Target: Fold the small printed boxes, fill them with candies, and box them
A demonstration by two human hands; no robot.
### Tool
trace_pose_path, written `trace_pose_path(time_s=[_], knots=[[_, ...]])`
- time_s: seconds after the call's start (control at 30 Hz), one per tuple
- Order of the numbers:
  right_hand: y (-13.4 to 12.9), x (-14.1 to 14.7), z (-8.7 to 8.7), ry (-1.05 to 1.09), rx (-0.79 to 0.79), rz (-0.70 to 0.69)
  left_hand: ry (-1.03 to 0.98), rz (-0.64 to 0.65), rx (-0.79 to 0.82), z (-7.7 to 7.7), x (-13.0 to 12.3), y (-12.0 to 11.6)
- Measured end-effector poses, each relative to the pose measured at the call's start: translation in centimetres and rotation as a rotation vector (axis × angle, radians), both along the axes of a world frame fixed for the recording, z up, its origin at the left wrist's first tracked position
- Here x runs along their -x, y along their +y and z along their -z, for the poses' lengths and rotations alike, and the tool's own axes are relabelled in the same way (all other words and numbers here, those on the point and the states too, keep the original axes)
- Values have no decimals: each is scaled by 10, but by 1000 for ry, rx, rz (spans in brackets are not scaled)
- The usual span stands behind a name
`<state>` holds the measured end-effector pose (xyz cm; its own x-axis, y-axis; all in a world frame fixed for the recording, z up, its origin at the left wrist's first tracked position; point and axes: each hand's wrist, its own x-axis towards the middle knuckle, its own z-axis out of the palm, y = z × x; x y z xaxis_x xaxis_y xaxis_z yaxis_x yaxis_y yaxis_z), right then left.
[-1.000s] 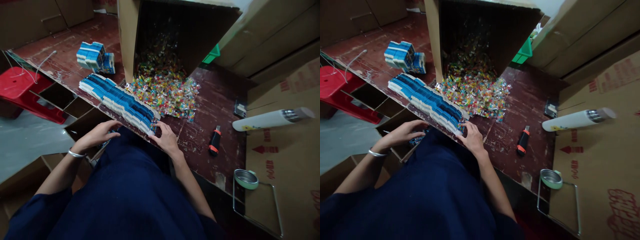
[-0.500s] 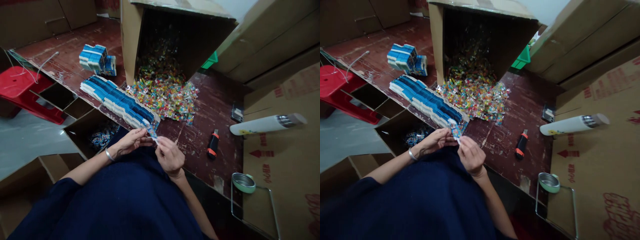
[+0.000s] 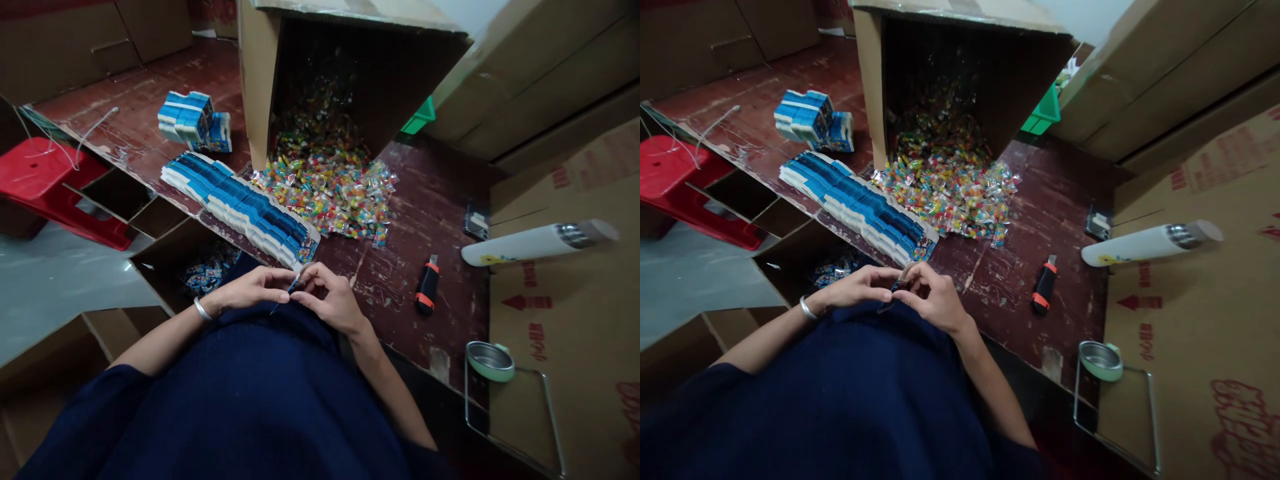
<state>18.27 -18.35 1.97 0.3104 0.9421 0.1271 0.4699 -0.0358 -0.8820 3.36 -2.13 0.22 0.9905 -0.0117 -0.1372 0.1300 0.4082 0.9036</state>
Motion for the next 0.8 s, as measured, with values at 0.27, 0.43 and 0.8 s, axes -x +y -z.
trace_pose_path(time_s=[0.27, 0.43, 0.8], knots=[[8, 16, 23, 218, -123, 388, 2, -411, -68, 15, -8, -14], [19, 30, 38, 312, -170, 536, -11, -701, -87, 25, -14, -27], [23, 22, 47, -16, -329, 490, -132, -595, -276, 28, -4, -26]])
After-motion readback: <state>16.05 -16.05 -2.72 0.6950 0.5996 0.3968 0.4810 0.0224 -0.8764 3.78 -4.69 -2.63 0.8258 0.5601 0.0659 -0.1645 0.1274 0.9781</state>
